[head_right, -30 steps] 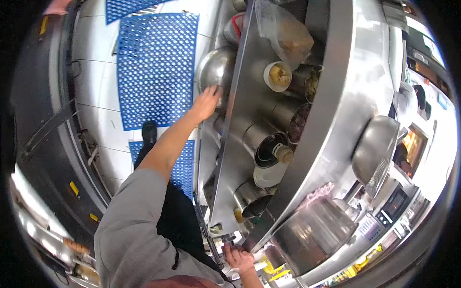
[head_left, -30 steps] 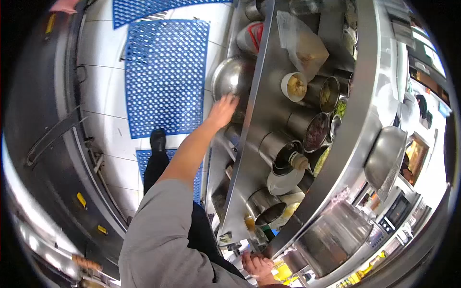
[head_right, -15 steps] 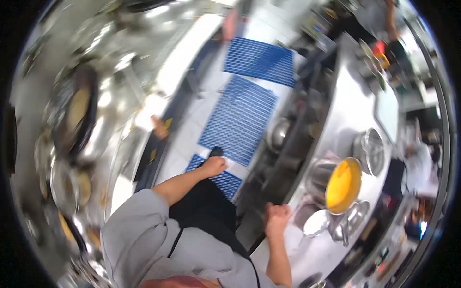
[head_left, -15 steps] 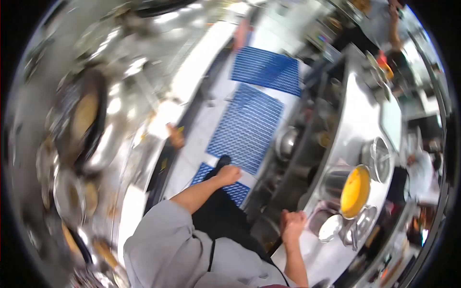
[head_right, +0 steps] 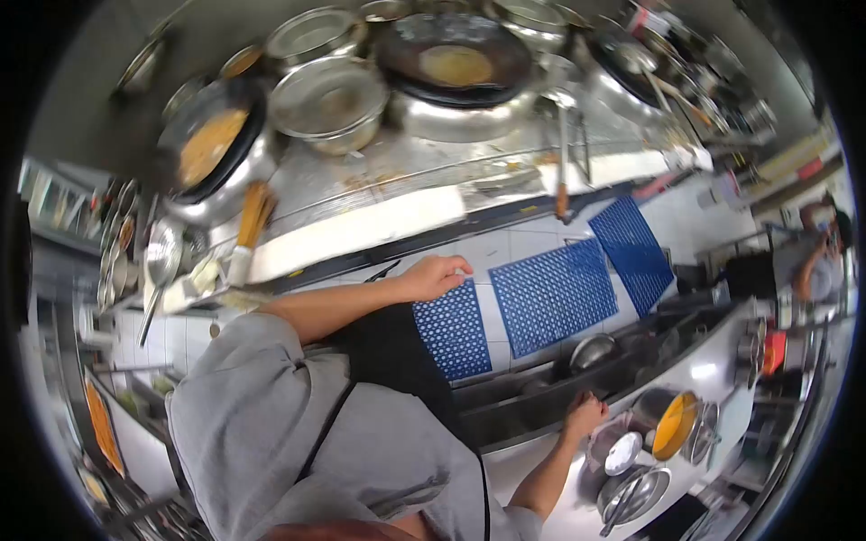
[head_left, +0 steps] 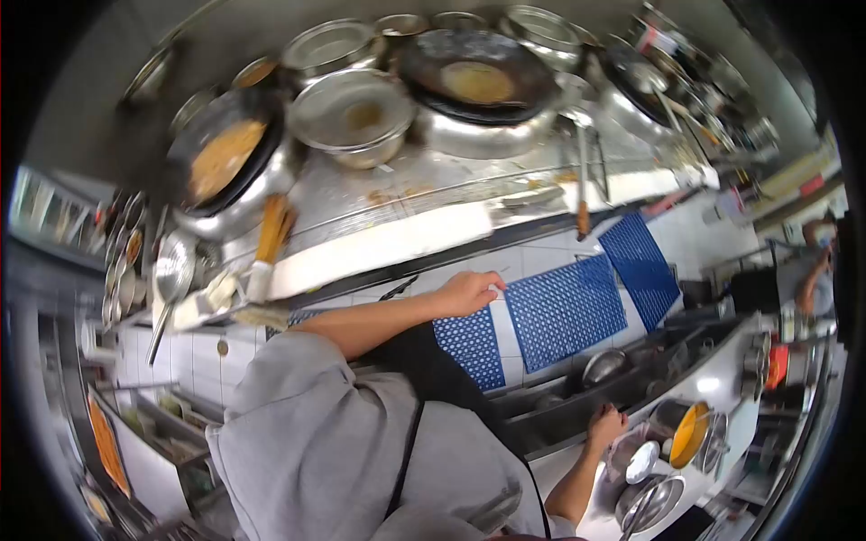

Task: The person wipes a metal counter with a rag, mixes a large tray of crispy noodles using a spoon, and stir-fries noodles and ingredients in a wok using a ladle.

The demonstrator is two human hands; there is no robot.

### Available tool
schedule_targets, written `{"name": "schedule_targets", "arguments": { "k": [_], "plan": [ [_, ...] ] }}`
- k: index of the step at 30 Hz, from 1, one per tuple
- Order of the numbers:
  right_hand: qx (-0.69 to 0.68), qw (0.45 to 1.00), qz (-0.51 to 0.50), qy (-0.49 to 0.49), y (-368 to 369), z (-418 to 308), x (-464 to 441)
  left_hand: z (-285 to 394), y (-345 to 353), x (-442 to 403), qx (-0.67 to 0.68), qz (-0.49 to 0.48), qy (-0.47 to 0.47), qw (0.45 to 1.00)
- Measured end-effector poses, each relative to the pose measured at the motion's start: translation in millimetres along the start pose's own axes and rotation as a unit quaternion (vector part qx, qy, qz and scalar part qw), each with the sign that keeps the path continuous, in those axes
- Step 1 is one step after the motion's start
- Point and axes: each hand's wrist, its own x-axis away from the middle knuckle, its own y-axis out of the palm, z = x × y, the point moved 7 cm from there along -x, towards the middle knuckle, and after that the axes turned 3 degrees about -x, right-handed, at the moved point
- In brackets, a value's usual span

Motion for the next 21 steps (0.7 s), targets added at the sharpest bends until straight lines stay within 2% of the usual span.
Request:
{"name": "schedule_targets", "arguments": {
  "k": [3,4,7,8,11,13,14,15,16,17,18,19,20,21],
  "plan": [
    [0.033,0.999,-0.016,-0.022,0,-2,0,-5,-55,42,-0.011,0.076,-0.003,0.997],
    [0.043,0.998,-0.019,-0.029,3,-1,-1,-11,-70,56,-0.018,0.068,-0.038,0.997],
    [0.072,0.993,-0.093,-0.01,2,-11,-8,-21,-121,101,-0.069,0.177,0.027,0.981],
    [0.068,0.984,-0.162,0.038,5,-16,-10,-30,-136,119,-0.065,0.183,0.015,0.981],
    [0.025,0.972,-0.229,0.046,62,-69,-1,-32,-196,181,-0.087,0.228,-0.058,0.968],
    [-0.091,0.969,-0.208,-0.094,93,-156,23,-49,-230,227,-0.074,0.276,-0.068,0.956],
    [-0.134,0.939,-0.303,-0.096,97,-219,36,-63,-246,250,-0.077,0.288,-0.078,0.951],
    [-0.176,0.932,-0.301,-0.095,116,-271,56,-60,-268,275,-0.117,0.313,-0.072,0.94],
    [-0.264,0.899,-0.327,-0.124,141,-321,80,-83,-282,301,-0.114,0.317,-0.112,0.935],
    [-0.297,0.873,-0.354,-0.159,103,-392,97,-102,-296,328,-0.151,0.339,-0.129,0.92],
    [-0.308,0.855,-0.399,-0.121,114,-435,120,-92,-318,342,-0.188,0.326,-0.121,0.918],
    [-0.394,0.833,-0.29,-0.258,69,-487,131,-90,-333,358,-0.246,0.302,-0.125,0.913],
    [-0.357,0.832,-0.32,-0.279,70,-523,146,-106,-342,380,-0.306,0.278,-0.152,0.898],
    [-0.355,0.837,-0.325,-0.26,48,-551,154,-121,-348,401,-0.385,0.242,-0.159,0.876]
  ]
}}
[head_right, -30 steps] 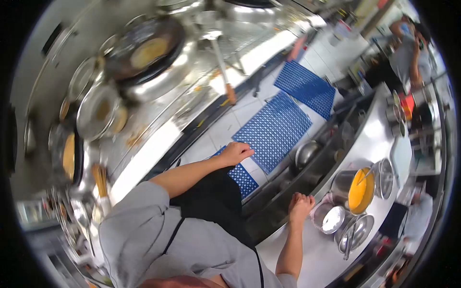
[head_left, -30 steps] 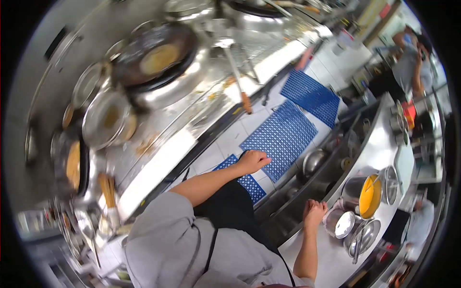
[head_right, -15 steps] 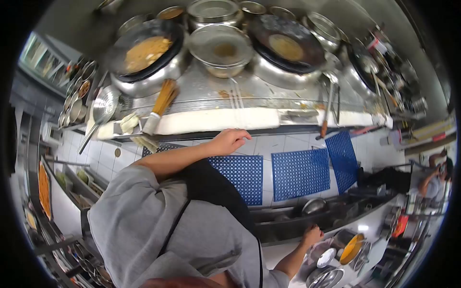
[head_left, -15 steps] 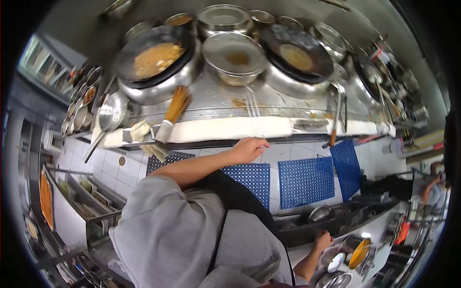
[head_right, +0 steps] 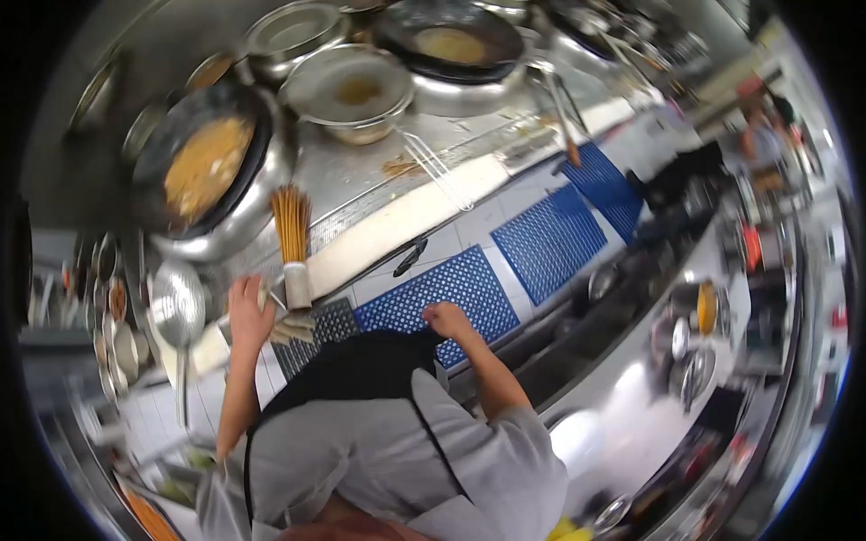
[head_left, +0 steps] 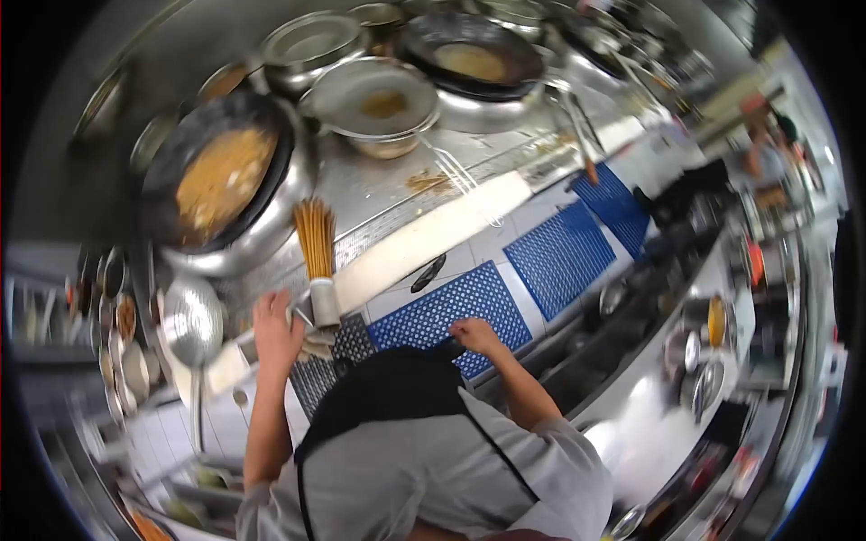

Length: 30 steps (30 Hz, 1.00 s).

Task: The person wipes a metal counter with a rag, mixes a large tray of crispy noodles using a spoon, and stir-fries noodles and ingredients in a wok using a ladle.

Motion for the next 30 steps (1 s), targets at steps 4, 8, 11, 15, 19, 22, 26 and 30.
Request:
{"name": "schedule_targets", "arguments": {
  "k": [4,8,11,15,19,22,26,30],
  "plan": [
    [-0.02,0.99,-0.054,0.129,-11,-58,-9,-60,9,28,-0.047,-0.116,-0.007,0.992],
    [0.009,0.994,0.06,0.094,-88,-28,-25,-74,14,30,0.001,-0.153,-0.031,0.988],
    [0.014,0.966,0.166,0.197,-186,-10,-40,-73,19,22,-0.018,-0.188,-0.07,0.98],
    [0.054,0.92,0.334,0.2,-288,54,-72,-89,24,17,0.011,-0.11,-0.081,0.991],
    [0.008,0.873,0.418,0.252,-368,118,-96,-151,28,34,0.226,-0.08,-0.282,0.929],
    [0.027,0.848,0.455,0.27,-414,165,-121,-146,-3,54,0.454,0.032,-0.431,0.779],
    [0.117,0.833,0.447,0.305,-447,234,-156,-155,-43,97,0.582,0.235,-0.497,0.599],
    [0.059,0.868,0.395,0.295,-459,278,-189,-147,-86,130,0.597,0.364,-0.452,0.555]
  ]
}}
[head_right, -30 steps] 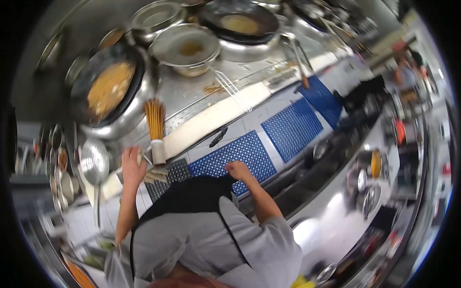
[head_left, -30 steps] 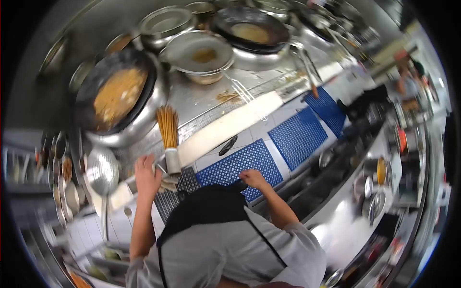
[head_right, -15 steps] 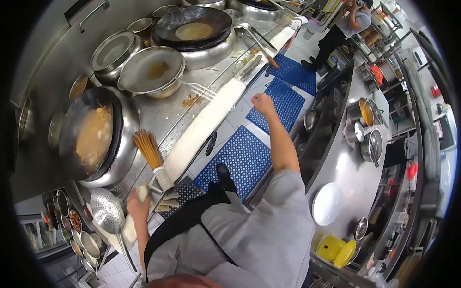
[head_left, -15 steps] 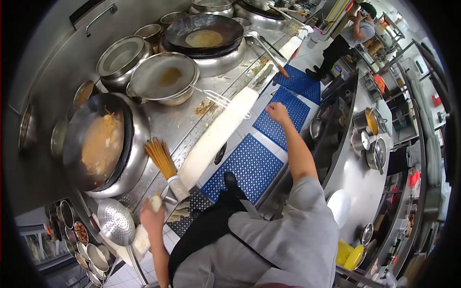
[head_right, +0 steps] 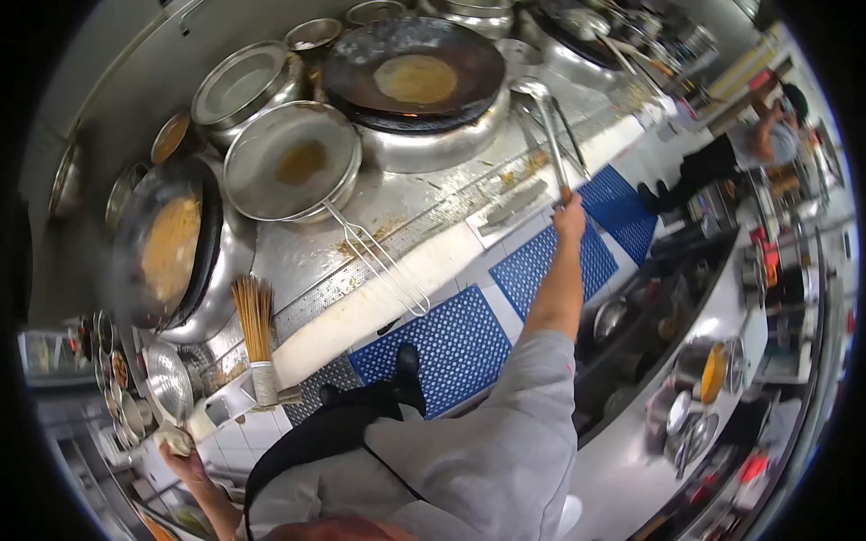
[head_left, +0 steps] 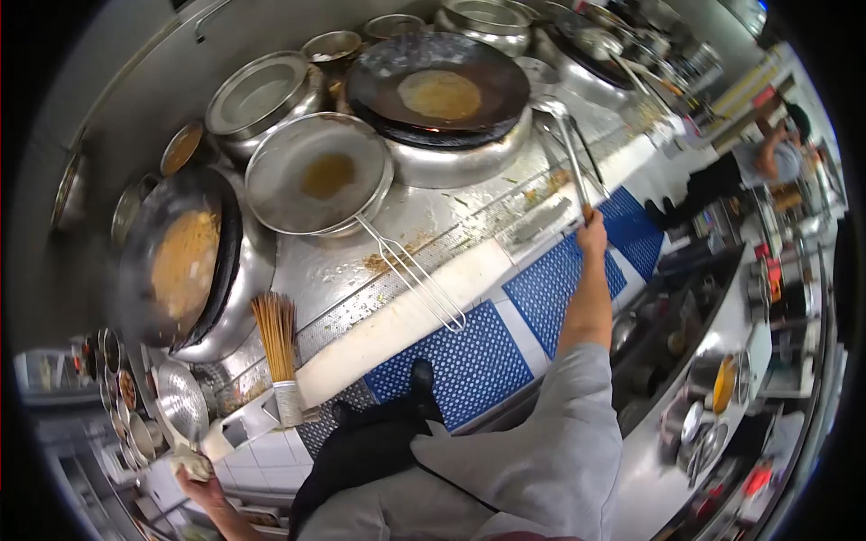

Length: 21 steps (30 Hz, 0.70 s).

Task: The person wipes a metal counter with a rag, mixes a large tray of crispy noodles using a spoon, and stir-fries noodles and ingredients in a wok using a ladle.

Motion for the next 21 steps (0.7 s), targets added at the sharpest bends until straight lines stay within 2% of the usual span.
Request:
{"name": "schedule_targets", "arguments": {
  "k": [2,6,8,9,11,12,13,14,15,16,17,20,21],
  "plan": [
    [0.025,0.999,-0.01,-0.033,1,-7,-11,8,-46,-15,-0.009,0.01,-0.006,1.0],
    [0.109,0.993,-0.043,-0.034,-16,-29,-35,11,-45,12,-0.054,0.073,0.011,0.996],
    [0.049,0.996,-0.07,-0.007,-40,-54,-33,3,-47,9,-0.028,0.062,-0.003,0.998],
    [0.017,0.999,-0.051,-0.003,-40,-49,-39,-4,-62,-7,-0.027,0.052,-0.014,0.998],
    [-0.142,0.986,-0.074,-0.045,-32,-37,-37,-19,-96,-16,-0.031,0.054,-0.037,0.997],
    [-0.289,0.95,-0.075,-0.094,-24,-37,-29,-20,-79,4,-0.05,0.12,-0.014,0.991],
    [-0.358,0.924,-0.125,-0.041,-38,-62,6,-21,-79,7,-0.048,0.118,-0.034,0.991],
    [-0.372,0.921,-0.112,-0.026,-59,-88,43,-30,-107,-15,-0.024,0.089,-0.018,0.996],
    [-0.353,0.929,-0.1,-0.055,-67,-91,59,-26,-80,-3,-0.012,0.088,-0.001,0.996],
    [-0.356,0.923,-0.055,-0.132,-58,-71,60,-28,-76,-10,0.014,0.051,-0.023,0.998],
    [-0.313,0.932,-0.043,-0.178,-63,-67,82,-23,-66,-6,0.007,0.057,-0.013,0.998],
    [-0.426,0.884,-0.136,-0.134,-82,-137,192,-18,-30,-13,-0.014,0.039,-0.022,0.999],
    [-0.46,0.858,-0.169,-0.155,-93,-172,226,-14,-19,-21,-0.029,0.0,-0.014,0.999]
  ]
}}
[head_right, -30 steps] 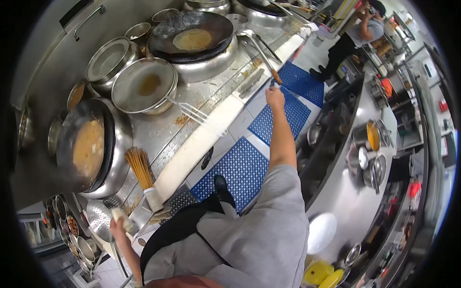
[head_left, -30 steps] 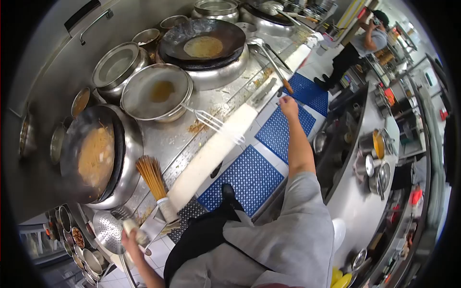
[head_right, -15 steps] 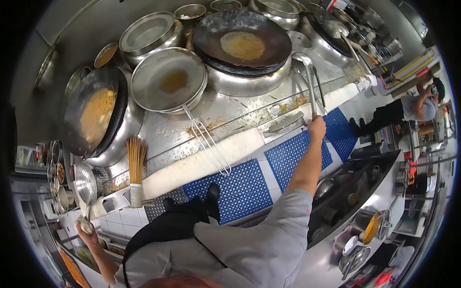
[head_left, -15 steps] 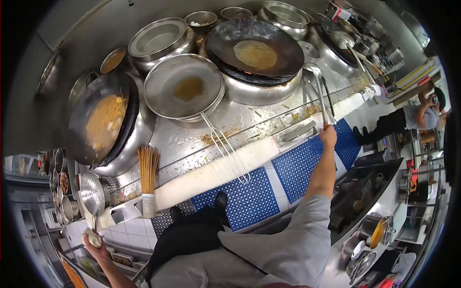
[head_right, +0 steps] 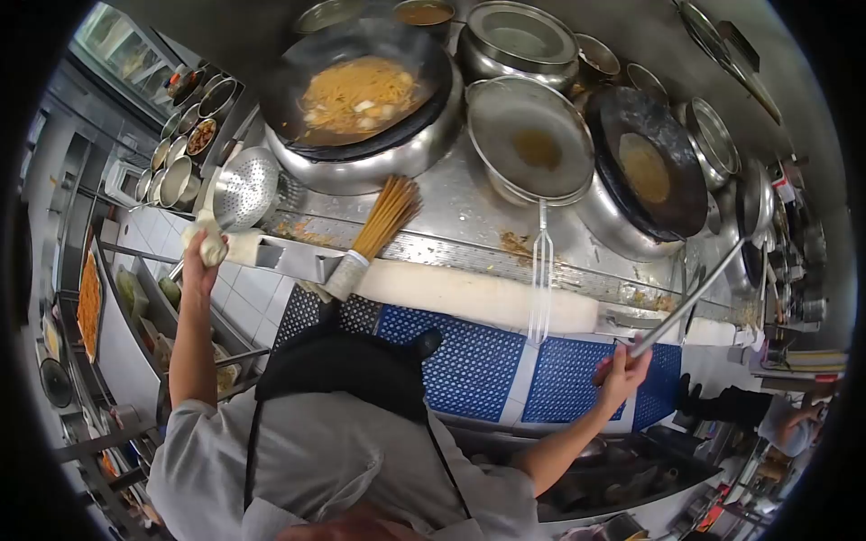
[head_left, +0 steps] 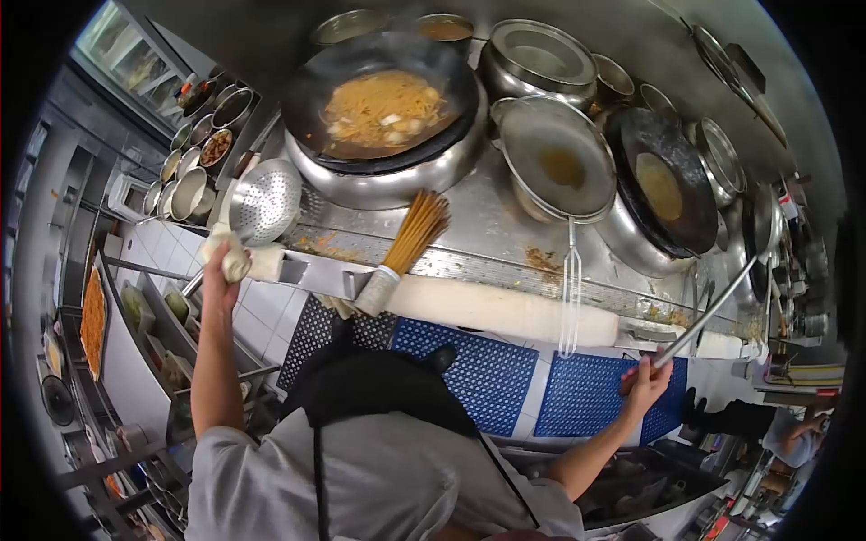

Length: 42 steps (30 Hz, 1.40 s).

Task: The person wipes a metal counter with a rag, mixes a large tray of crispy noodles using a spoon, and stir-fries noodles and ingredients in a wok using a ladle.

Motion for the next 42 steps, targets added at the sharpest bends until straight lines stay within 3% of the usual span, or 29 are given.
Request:
{"name": "schedule_targets", "arguments": {
  "k": [2,7,11,17,20,23,26,30,31,35,36,37,38,39,40,41,42],
  "plan": [
    [-0.042,0.997,-0.063,0.014,72,-49,29,10,19,-19,-0.018,-0.049,0.013,0.999],
    [-0.063,0.962,-0.256,0.067,243,-117,118,16,28,-51,0.022,-0.125,-0.055,0.99],
    [-0.002,0.954,-0.283,0.099,361,-149,160,9,8,-62,0.072,-0.173,-0.134,0.973],
    [0.182,0.936,-0.3,0.018,506,-152,134,-1,-16,-71,0.062,-0.222,-0.17,0.958],
    [0.176,0.947,-0.257,0.076,530,-127,126,11,-30,-67,0.034,-0.211,-0.157,0.964],
    [0.19,0.92,-0.325,0.106,514,-128,171,16,-57,-61,0.029,-0.185,-0.133,0.973],
    [0.229,0.905,-0.331,0.136,482,-141,195,17,-77,-52,0.044,-0.172,-0.124,0.976],
    [0.313,0.909,-0.274,-0.025,486,-124,154,14,-72,-49,0.042,-0.183,-0.139,0.972],
    [0.292,0.918,-0.26,0.067,486,-146,164,11,-59,-52,0.041,-0.205,-0.145,0.967],
    [0.187,0.915,-0.338,0.114,480,-146,174,2,-16,-56,0.012,-0.235,-0.154,0.96],
    [0.239,0.911,-0.329,0.069,485,-154,174,-1,-15,-56,0.006,-0.223,-0.155,0.962],
    [0.273,0.916,-0.286,-0.073,500,-118,156,-9,-7,-59,0.002,-0.224,-0.159,0.961],
    [0.314,0.904,-0.287,-0.046,507,-119,146,-17,4,-60,0.037,-0.261,-0.176,0.948],
    [0.301,0.92,-0.235,-0.084,516,-131,136,-5,22,-45,0.024,-0.274,-0.167,0.947],
    [0.282,0.933,-0.214,-0.071,528,-131,119,-6,32,-43,0.006,-0.322,-0.175,0.93],
    [0.242,0.936,-0.253,0.043,538,-145,115,-2,35,-37,-0.009,-0.318,-0.17,0.933],
    [0.21,0.941,-0.259,0.062,560,-137,100,-2,38,-35,-0.021,-0.308,-0.164,0.937]
  ]
}}
